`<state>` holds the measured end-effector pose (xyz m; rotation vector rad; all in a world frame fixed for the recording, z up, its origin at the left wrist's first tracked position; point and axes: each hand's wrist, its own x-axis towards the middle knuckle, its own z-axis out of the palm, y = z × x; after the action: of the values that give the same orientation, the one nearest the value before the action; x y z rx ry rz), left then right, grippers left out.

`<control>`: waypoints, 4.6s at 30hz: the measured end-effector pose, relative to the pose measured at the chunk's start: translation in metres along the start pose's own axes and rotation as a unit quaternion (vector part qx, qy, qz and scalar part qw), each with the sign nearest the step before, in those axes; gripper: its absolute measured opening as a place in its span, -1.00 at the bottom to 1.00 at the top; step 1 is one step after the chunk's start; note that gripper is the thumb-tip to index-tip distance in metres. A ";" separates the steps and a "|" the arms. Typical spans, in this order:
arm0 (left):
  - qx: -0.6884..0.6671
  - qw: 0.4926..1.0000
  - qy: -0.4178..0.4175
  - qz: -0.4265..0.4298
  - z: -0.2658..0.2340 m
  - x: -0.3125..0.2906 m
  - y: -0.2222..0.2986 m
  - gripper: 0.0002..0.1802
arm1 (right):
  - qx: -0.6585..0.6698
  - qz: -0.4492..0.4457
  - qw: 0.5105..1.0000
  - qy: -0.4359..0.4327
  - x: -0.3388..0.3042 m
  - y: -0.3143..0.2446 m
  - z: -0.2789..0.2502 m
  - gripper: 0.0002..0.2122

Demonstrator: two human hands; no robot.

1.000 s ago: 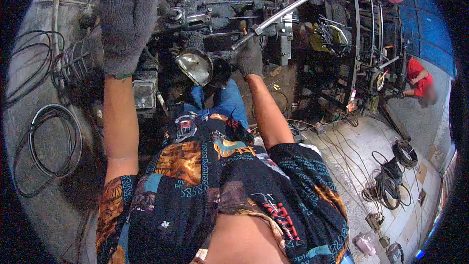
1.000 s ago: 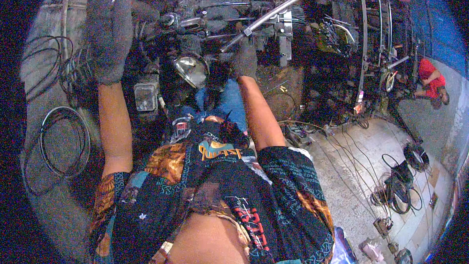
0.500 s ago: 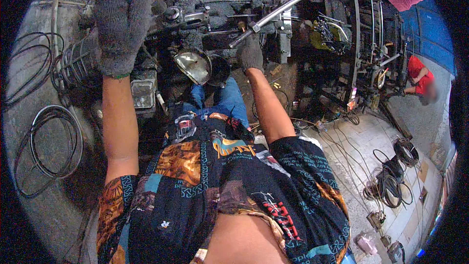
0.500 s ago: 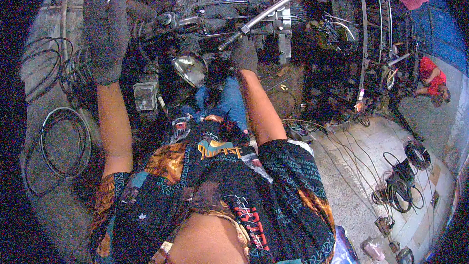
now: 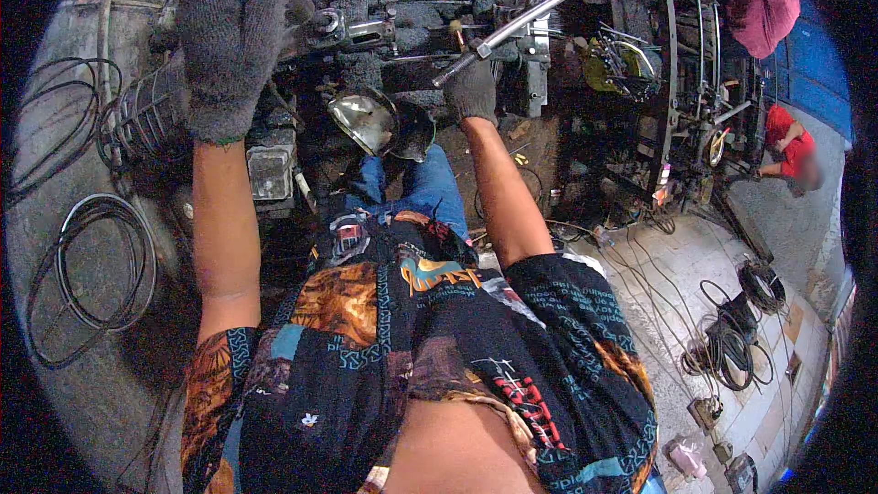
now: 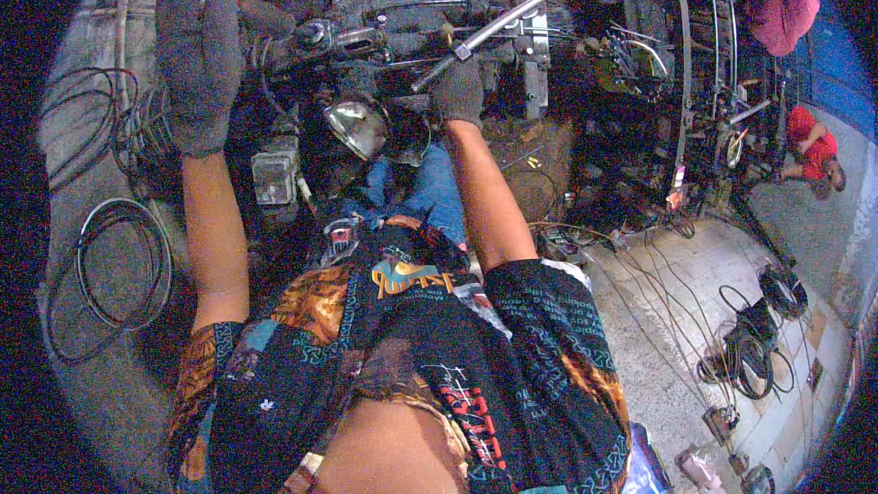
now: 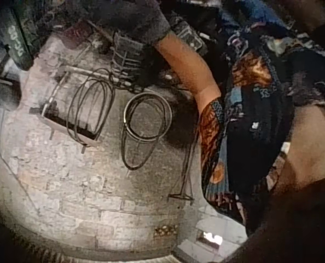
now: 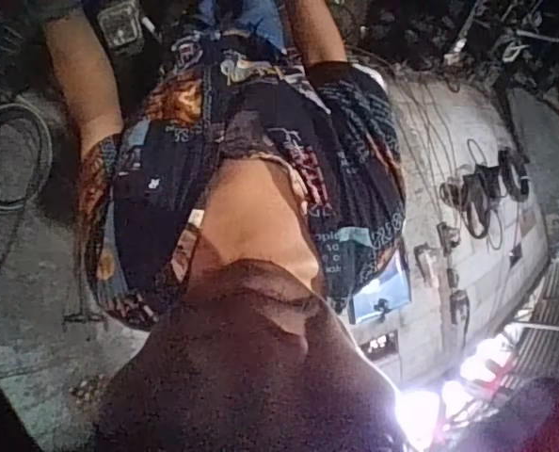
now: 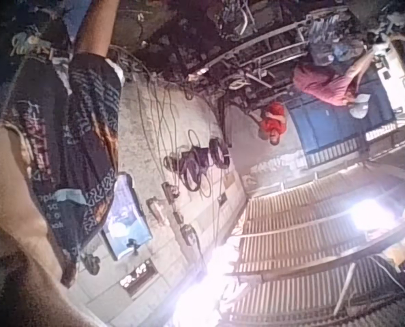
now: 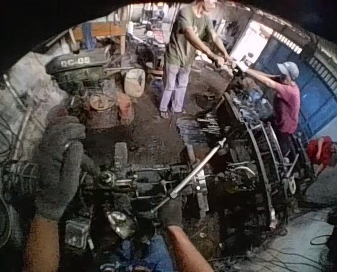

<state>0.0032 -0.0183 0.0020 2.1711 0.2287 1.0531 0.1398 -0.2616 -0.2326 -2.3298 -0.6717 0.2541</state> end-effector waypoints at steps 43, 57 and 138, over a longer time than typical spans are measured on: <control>0.250 0.964 -0.044 0.077 -0.010 0.002 -0.017 -0.72 | -0.011 0.030 0.999 -0.036 0.000 0.020 0.009 -0.85; -0.007 1.000 0.000 -0.012 0.004 0.001 0.007 -0.67 | -0.094 -0.022 0.995 0.037 -0.028 0.052 0.026 -0.70; 0.234 0.951 0.201 0.008 0.000 -0.025 -0.009 -0.68 | 0.119 0.024 0.976 -0.182 -0.076 0.044 0.003 -0.71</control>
<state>-0.0120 -0.0223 -0.0196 2.3379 0.7108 1.5751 0.0912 -0.3277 -0.2646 -2.0879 -0.7153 0.7568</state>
